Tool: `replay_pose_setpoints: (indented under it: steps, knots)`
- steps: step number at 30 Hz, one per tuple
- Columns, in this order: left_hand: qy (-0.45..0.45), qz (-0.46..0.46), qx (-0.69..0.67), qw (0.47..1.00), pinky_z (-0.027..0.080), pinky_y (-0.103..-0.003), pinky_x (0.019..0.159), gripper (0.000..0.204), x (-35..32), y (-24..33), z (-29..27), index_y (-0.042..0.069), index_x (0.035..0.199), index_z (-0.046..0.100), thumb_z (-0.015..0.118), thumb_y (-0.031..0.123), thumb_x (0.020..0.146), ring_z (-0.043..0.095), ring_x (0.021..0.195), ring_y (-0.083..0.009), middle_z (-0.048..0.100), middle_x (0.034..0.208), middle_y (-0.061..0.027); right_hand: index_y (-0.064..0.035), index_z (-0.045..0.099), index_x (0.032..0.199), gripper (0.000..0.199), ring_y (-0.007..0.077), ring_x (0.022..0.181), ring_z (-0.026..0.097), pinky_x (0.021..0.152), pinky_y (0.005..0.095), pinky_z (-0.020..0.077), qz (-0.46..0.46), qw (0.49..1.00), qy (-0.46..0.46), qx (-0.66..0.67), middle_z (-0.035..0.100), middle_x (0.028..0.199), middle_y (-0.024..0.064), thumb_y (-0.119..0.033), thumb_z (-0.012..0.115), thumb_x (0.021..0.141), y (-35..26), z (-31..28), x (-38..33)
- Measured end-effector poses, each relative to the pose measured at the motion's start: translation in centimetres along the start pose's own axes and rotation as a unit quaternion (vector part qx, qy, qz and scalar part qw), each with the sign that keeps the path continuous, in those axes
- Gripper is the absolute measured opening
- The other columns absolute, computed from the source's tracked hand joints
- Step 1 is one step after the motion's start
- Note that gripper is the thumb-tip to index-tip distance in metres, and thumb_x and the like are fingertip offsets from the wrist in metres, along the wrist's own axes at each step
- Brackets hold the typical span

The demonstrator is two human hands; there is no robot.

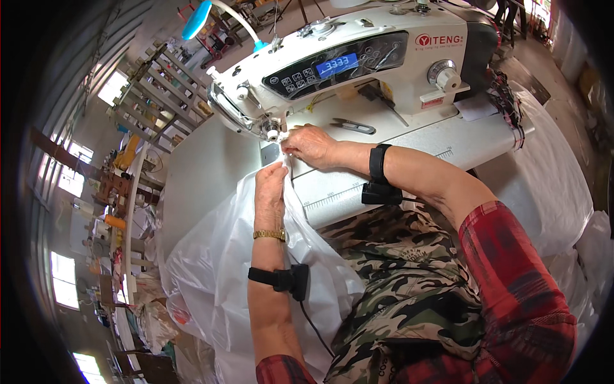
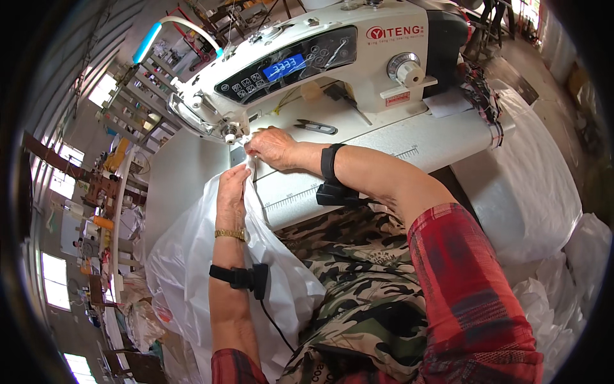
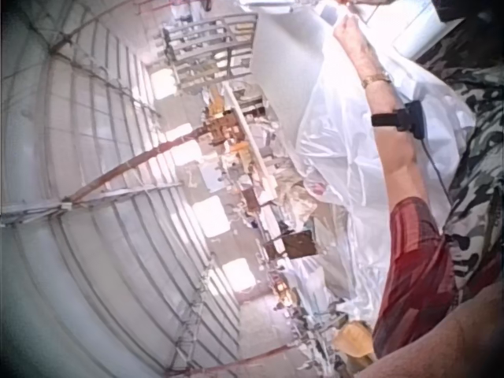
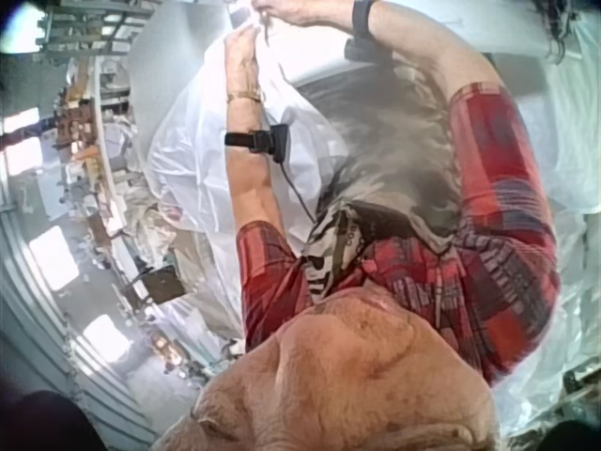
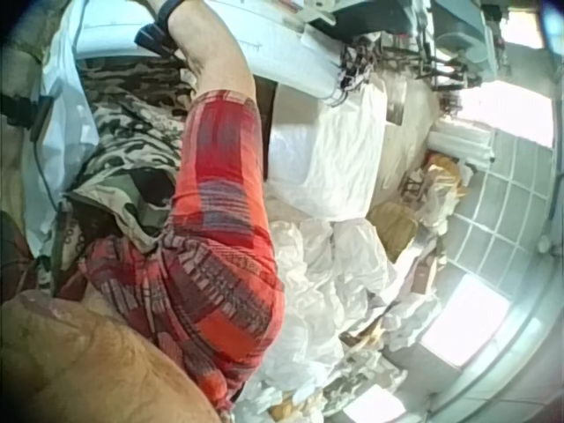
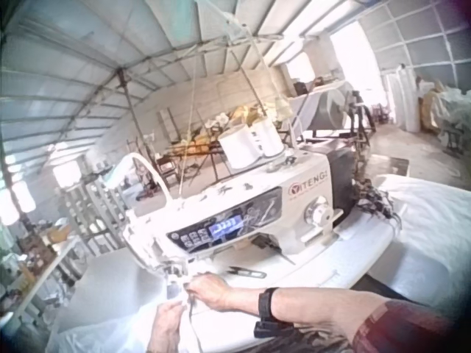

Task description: Sewing together large white plastic/woven sheets using an industrial sewing machine.

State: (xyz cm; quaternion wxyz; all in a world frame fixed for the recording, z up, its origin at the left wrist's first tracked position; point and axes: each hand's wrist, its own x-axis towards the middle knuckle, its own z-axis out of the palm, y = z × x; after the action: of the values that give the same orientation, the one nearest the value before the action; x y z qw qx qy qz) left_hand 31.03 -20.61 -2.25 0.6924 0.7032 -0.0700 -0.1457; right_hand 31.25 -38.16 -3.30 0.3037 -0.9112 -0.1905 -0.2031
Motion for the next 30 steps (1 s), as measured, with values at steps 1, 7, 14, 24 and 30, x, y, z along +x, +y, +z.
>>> replay_pose_setpoints:
  steps: [1,7,14,24,30]
  knots:
    - [-0.001,-0.001,-0.003,1.0,0.042,-0.024,0.06,0.029,-0.1,0.0,0.0,-0.013,0.109,0.063,0.059,0.003,0.086,0.053,0.066,-0.0068,0.062,0.081,-0.0005,-0.0098,0.069,0.095,0.015,0.0364,0.092,0.065,0.081,0.0461,0.0502,-0.007,1.0,0.01,0.001,0.068,0.091,0.0162,-0.016,0.056,0.089,0.1,-0.1,0.2]
    - [0.003,0.043,0.147,0.988,0.039,-0.026,0.057,0.033,0.0,-0.1,0.1,-0.01,0.11,0.065,0.056,0.004,0.083,0.046,0.062,-0.0074,0.057,0.073,0.0007,-0.0117,0.065,0.101,0.016,0.0297,0.098,0.065,0.089,0.0448,0.046,-0.029,0.984,-0.14,-0.11,0.068,0.093,0.0122,-0.013,0.054,0.089,0.1,-1.1,1.8]
    - [0.081,0.124,0.297,0.943,0.043,-0.034,0.058,0.032,-0.4,-1.0,0.9,-0.007,0.109,0.066,0.058,0.009,0.082,0.052,0.057,-0.0134,0.06,0.062,-0.0074,-0.0106,0.067,0.102,0.018,0.0309,0.1,0.065,0.086,0.0436,0.0487,0.041,0.974,-0.208,-0.084,0.068,0.101,0.0127,-0.014,0.06,0.086,-0.5,-1.5,3.1]
    - [0.067,0.212,0.444,0.868,0.048,-0.038,0.063,0.042,-0.9,-0.4,1.3,-0.001,0.117,0.068,0.058,0.011,0.078,0.059,0.059,-0.025,0.065,0.07,-0.0167,-0.0035,0.069,0.091,0.015,0.0367,0.089,0.067,0.081,0.0467,0.0515,0.044,0.985,-0.144,-0.079,0.07,0.09,0.0183,-0.012,0.061,0.081,-0.5,-1.0,2.5]
    - [0.088,0.224,0.466,0.851,0.049,-0.037,0.064,0.039,-0.2,-0.1,1.2,0.0,0.115,0.07,0.059,0.012,0.079,0.061,0.061,-0.0229,0.066,0.069,-0.0163,-0.0049,0.07,0.096,0.018,0.039,0.088,0.066,0.08,0.0474,0.0512,0.102,0.994,-0.045,-0.011,0.07,0.093,0.02,-0.011,0.059,0.083,-0.7,-0.6,0.7]
